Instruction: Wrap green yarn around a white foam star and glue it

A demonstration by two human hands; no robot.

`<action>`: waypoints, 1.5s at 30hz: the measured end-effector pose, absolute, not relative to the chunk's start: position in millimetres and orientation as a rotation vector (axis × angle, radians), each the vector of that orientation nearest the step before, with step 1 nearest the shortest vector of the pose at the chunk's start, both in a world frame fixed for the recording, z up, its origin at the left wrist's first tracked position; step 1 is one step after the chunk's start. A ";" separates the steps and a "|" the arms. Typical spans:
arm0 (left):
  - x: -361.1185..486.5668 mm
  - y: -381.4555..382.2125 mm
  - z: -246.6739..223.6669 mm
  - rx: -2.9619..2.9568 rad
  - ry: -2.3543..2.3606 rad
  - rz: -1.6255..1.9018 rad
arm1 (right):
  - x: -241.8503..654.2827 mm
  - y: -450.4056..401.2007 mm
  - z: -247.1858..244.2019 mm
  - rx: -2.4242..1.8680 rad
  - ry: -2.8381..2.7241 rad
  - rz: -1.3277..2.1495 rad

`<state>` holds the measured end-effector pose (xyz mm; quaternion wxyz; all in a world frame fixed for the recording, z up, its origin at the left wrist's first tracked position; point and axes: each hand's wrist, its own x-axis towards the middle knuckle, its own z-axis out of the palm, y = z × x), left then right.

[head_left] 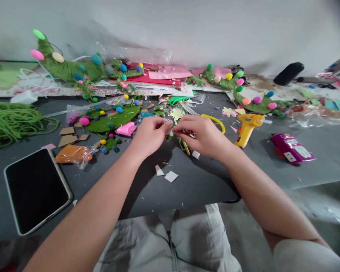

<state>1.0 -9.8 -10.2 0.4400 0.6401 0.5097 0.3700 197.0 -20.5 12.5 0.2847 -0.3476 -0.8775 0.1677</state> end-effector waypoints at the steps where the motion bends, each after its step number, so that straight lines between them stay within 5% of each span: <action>1: 0.9 -9.4 -10.6 1.542 1.240 0.961 | 197.4 -20.6 12.4 -0.931 -2.313 0.452; 15: -4.0 -14.0 -0.6 1.353 0.963 1.005 | 208.3 -10.3 11.8 -1.035 -1.985 1.002; 31: -0.9 -19.1 -3.3 1.898 1.240 0.515 | 208.5 -2.4 7.3 -0.970 -2.430 0.365; 45: 1.6 -16.7 -4.7 1.892 1.259 0.776 | 192.2 -20.9 15.3 -1.197 -2.330 0.441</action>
